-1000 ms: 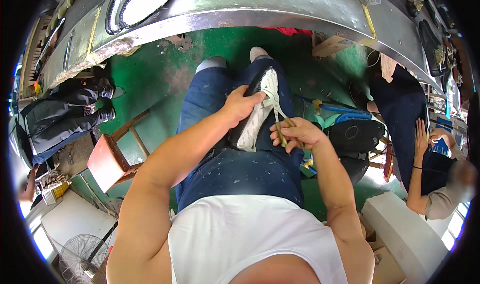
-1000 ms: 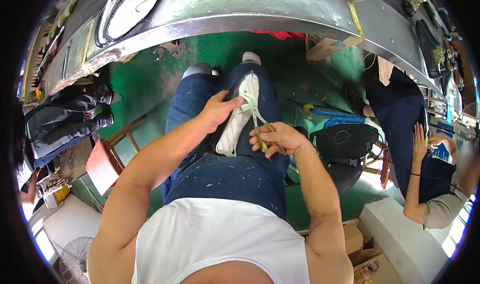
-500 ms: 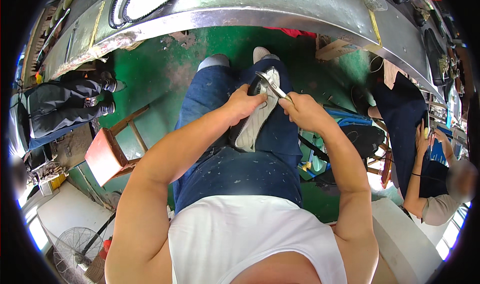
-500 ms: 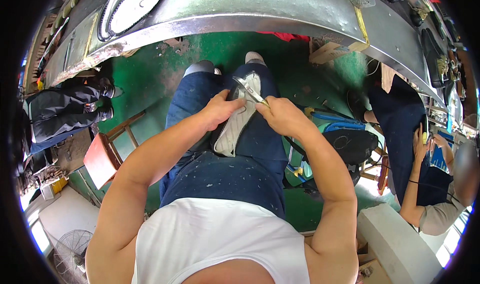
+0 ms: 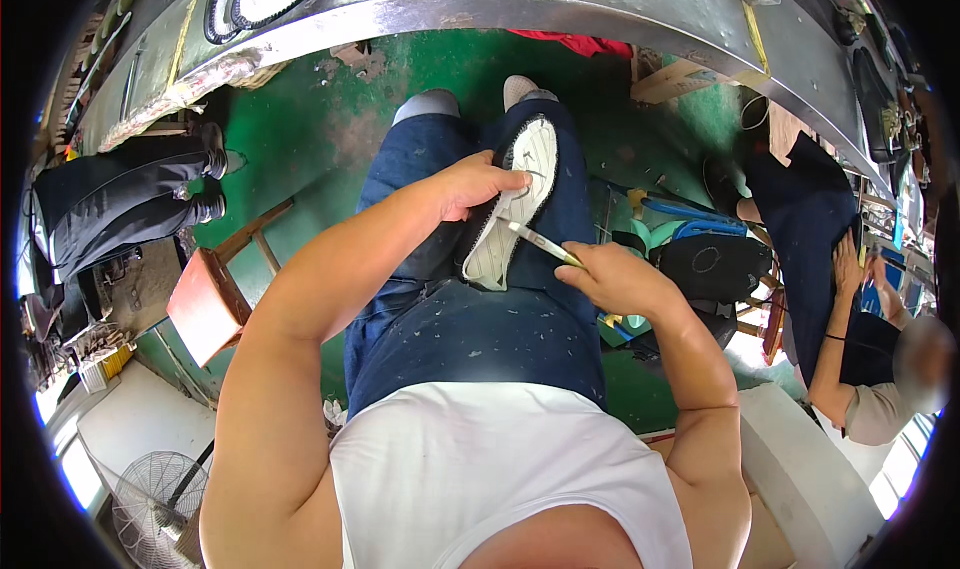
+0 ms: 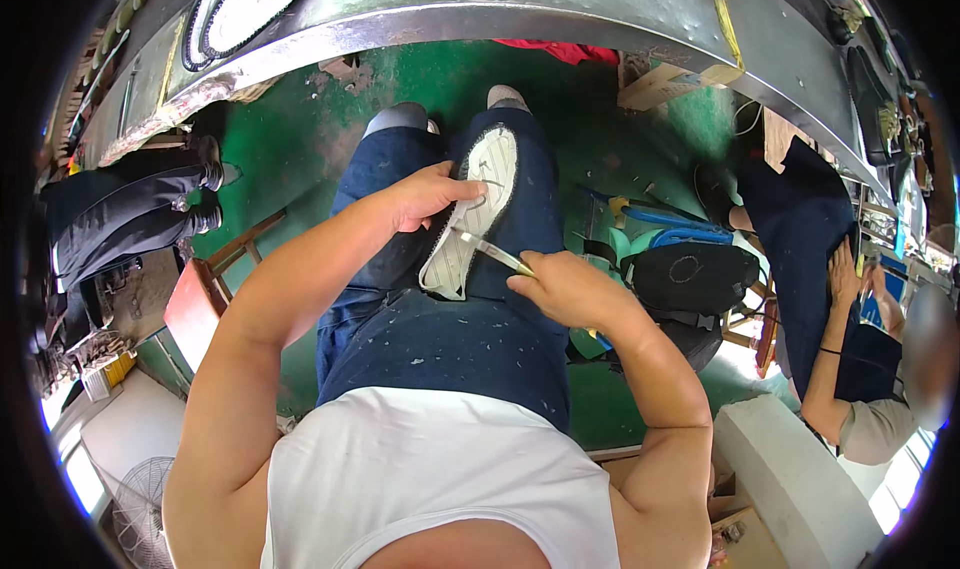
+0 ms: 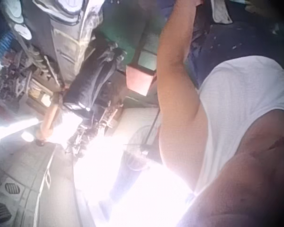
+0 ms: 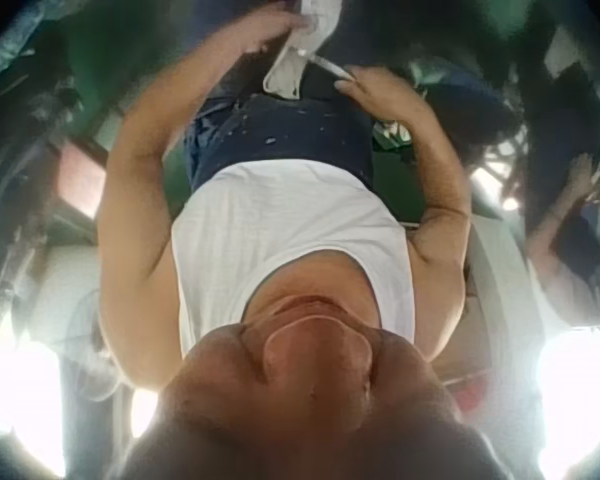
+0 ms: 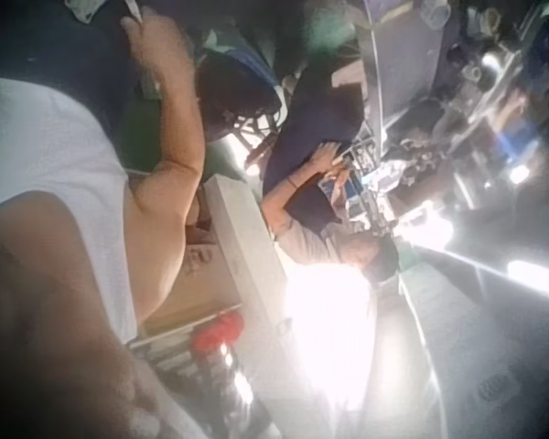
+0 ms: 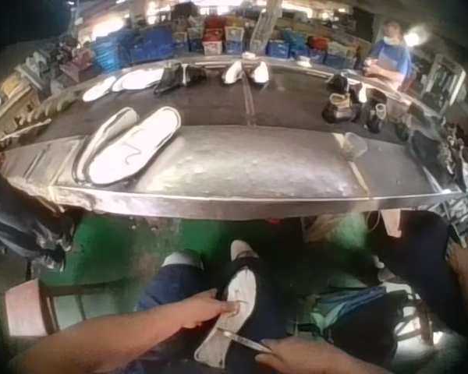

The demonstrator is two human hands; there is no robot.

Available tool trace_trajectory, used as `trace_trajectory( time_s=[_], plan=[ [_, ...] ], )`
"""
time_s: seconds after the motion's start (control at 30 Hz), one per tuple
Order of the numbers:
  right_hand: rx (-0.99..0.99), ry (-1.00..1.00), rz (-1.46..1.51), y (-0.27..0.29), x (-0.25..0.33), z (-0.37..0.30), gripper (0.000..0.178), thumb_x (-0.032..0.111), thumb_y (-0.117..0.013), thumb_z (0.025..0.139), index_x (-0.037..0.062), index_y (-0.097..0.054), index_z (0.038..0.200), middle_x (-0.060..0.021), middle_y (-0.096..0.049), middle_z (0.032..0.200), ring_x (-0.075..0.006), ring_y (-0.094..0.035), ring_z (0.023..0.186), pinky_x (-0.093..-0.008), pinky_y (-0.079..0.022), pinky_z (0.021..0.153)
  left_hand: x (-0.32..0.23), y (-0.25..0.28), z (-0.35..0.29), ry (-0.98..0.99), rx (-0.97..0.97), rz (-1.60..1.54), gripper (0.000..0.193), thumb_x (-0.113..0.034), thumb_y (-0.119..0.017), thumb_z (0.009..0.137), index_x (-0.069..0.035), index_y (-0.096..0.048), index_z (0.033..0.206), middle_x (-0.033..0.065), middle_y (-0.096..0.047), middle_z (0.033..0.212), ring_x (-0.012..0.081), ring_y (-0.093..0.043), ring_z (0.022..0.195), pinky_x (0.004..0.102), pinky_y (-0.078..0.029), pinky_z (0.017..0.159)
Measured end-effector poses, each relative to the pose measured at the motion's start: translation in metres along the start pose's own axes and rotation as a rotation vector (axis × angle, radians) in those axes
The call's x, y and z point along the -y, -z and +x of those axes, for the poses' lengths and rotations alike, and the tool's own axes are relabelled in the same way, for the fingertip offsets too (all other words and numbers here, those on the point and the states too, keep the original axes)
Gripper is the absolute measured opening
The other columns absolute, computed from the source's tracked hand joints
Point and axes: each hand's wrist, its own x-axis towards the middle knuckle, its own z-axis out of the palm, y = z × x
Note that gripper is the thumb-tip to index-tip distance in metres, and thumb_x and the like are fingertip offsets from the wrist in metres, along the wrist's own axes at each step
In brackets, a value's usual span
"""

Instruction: Hammering and shaping the shoe upper onto the last using lasting pliers.

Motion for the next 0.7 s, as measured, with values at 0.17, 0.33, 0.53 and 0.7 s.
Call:
trace_trajectory(
  time_s=[0.17,0.33,0.53,0.7],
  plan=[
    [-0.333,0.161,-0.222,-0.036,-0.016,0.009,0.036,0.033,-0.055,0.1,-0.0011,-0.059,0.107,-0.0254,-0.067,0.097,-0.0453,-0.064,0.092,-0.053,-0.05,0.078,0.004,-0.001,0.003,-0.065,-0.028,-0.01,0.074,-0.042,-0.077,0.085,-0.006,-0.045,0.14,0.0131,-0.06,0.131,0.0253,-0.055,0.123,0.0517,-0.041,0.099],
    [-0.307,0.048,-0.017,-0.058,-0.025,-0.01,0.034,0.033,-0.053,0.1,-0.0003,-0.061,0.105,-0.0264,-0.067,0.095,-0.0461,-0.064,0.092,-0.0539,-0.049,0.079,0.032,-0.015,-0.003,-0.181,-0.131,0.272,0.081,-0.038,-0.069,0.093,-0.004,-0.027,0.154,0.0217,-0.051,0.142,0.0282,-0.048,0.134,0.0355,-0.035,0.114],
    [0.061,-0.218,0.392,-0.022,-0.017,-0.017,0.035,0.032,-0.052,0.101,-0.0016,-0.063,0.098,-0.0245,-0.067,0.088,-0.0414,-0.067,0.081,-0.0471,-0.052,0.074,0.091,-0.014,-0.012,-0.495,-0.085,0.145,0.096,-0.032,-0.064,0.096,-0.007,0.001,0.161,0.025,-0.018,0.16,0.0338,-0.022,0.15,0.0382,-0.023,0.121],
    [-0.415,0.143,0.167,-0.028,-0.016,-0.009,0.032,0.031,-0.052,0.102,-0.0002,-0.06,0.101,-0.0237,-0.065,0.087,-0.0443,-0.064,0.08,-0.0484,-0.051,0.073,0.086,-0.035,-0.012,-0.486,-0.281,0.208,0.098,-0.029,-0.068,0.09,-0.009,-0.004,0.161,0.0249,-0.021,0.159,0.0374,-0.025,0.148,0.0398,-0.023,0.12]
  ],
)
